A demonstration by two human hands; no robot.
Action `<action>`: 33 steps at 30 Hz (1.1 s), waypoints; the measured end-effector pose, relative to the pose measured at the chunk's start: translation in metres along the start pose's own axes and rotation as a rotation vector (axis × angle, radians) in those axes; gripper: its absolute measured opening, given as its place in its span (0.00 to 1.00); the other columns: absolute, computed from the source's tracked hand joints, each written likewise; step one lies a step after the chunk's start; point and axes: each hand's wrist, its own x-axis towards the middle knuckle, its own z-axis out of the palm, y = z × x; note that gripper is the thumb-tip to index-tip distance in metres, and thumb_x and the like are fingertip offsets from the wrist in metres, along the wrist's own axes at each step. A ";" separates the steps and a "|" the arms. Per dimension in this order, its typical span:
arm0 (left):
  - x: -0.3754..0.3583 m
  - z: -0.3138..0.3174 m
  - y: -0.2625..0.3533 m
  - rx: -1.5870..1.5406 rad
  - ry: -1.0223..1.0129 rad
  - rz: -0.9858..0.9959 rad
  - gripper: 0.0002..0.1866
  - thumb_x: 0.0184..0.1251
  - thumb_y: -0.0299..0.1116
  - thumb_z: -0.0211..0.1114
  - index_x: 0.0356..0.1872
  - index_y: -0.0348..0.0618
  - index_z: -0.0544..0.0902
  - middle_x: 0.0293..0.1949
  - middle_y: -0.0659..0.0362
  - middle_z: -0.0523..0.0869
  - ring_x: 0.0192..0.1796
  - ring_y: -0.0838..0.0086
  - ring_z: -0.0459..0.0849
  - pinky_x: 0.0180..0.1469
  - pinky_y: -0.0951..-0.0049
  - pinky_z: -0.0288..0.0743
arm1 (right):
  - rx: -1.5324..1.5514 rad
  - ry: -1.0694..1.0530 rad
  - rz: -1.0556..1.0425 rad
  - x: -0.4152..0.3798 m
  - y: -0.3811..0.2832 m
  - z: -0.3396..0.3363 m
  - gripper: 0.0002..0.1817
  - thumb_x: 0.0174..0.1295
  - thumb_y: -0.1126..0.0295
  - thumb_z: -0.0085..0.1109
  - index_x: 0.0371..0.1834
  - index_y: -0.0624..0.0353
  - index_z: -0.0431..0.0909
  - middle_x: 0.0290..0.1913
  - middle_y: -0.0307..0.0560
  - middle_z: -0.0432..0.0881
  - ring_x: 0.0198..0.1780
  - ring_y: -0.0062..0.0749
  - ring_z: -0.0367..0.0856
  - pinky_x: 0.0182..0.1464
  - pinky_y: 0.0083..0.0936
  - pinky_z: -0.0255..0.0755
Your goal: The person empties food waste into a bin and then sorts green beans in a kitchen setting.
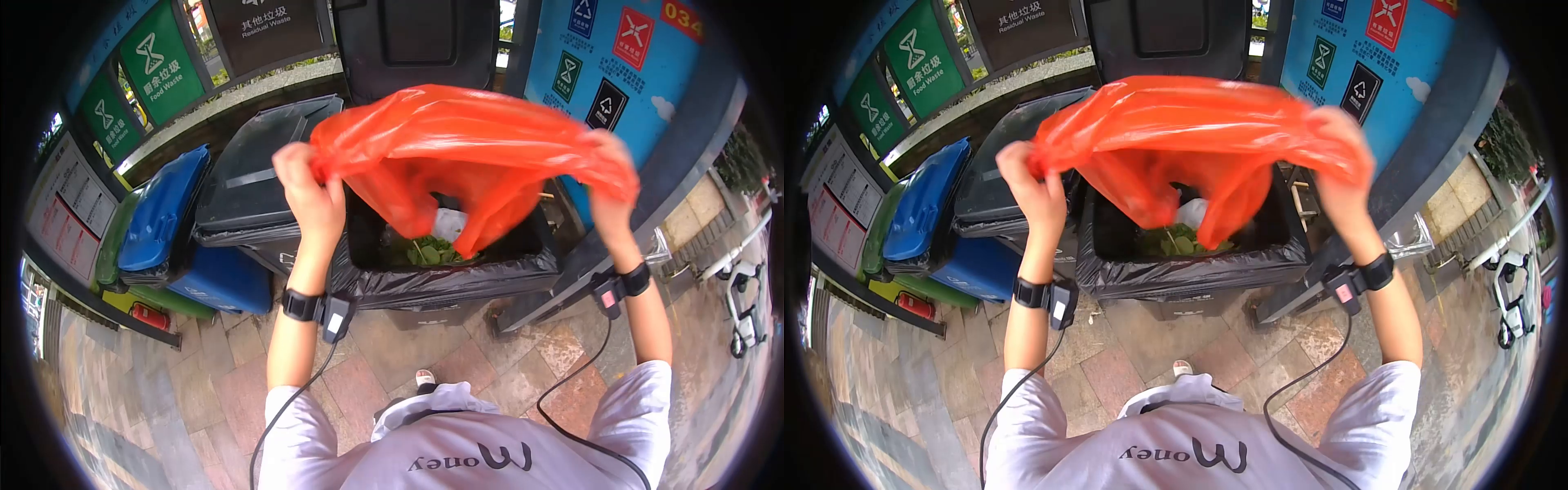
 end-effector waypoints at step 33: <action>-0.432 -0.868 0.554 1.984 0.437 -1.509 0.06 0.56 0.31 0.56 0.28 0.39 0.74 0.29 0.51 0.79 0.35 0.55 0.78 0.35 0.60 0.71 | 0.971 -2.061 -0.383 -0.274 -0.731 0.461 0.16 0.51 0.68 0.57 0.43 0.62 0.74 0.44 0.50 0.77 0.48 0.37 0.75 0.50 0.28 0.67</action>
